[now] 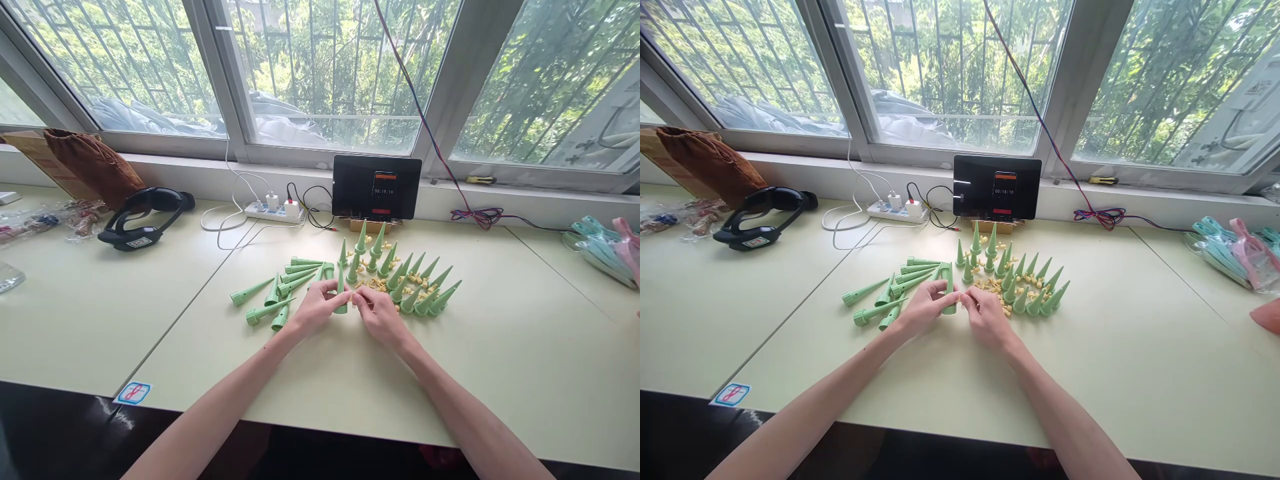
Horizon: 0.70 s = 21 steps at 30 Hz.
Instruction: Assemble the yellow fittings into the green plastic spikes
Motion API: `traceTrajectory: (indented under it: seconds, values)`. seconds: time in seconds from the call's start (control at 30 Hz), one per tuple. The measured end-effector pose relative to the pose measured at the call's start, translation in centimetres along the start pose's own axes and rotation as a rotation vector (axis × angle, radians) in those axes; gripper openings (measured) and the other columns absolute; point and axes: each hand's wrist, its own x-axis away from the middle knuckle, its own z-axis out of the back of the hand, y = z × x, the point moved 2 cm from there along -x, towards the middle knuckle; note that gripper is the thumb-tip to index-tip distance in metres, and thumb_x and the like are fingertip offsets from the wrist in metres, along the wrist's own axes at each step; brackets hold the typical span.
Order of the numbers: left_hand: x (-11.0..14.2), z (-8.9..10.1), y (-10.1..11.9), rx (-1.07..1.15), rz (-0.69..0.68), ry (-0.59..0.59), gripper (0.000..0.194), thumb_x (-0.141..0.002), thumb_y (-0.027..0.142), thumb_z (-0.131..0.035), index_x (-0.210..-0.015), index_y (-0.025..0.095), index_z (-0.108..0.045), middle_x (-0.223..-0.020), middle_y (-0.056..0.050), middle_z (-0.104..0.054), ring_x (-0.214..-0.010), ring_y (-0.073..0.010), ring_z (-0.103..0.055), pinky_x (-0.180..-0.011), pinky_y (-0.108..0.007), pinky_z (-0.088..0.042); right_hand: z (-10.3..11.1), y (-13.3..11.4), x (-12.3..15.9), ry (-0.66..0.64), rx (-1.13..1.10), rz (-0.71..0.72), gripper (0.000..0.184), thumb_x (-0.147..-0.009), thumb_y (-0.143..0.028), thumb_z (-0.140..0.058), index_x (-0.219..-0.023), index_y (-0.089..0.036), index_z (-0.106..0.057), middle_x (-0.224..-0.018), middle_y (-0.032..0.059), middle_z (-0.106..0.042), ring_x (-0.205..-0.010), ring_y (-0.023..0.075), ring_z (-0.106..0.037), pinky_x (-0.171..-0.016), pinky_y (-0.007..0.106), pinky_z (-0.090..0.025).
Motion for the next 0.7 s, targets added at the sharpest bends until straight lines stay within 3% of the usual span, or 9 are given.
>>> traceTrajectory:
  seconds: [0.2,0.37,0.7]
  values:
    - [-0.01,0.04,-0.12,-0.017,-0.004,-0.001,0.033,-0.08,0.047,-0.068,-0.081,0.014,-0.068,-0.072,0.0,-0.058,-0.057,-0.0077,-0.049,-0.047,-0.018,-0.034,-0.13,-0.07,-0.03,0.003,0.023,0.017,0.042,-0.1,-0.042,-0.04,-0.065,-0.021,-0.047,-0.059,-0.0021,-0.045,-0.053,0.013,-0.038,-0.053,0.026,-0.029]
    - [-0.17,0.13,-0.47,0.002,0.002,0.006,0.033,-0.08,0.048,-0.068,-0.079,0.014,-0.067,-0.069,0.002,-0.054,-0.053,-0.0063,-0.043,-0.045,-0.019,-0.03,-0.35,0.24,-0.03,0.026,-0.01,-0.016,0.04,-0.099,-0.044,-0.043,-0.069,-0.02,-0.052,-0.058,-0.0027,-0.043,-0.052,0.0129,-0.038,-0.052,0.026,-0.03]
    - [-0.35,0.14,-0.52,0.028,-0.009,0.074,0.031,-0.08,0.043,-0.071,-0.076,0.013,-0.066,-0.066,0.002,-0.051,-0.052,-0.0048,-0.04,-0.045,-0.018,-0.031,-0.32,0.17,0.0,-0.005,-0.196,-0.025,0.022,-0.095,-0.041,-0.054,-0.09,-0.02,-0.059,-0.077,0.0028,-0.061,-0.066,0.0162,-0.055,-0.055,0.026,-0.044]
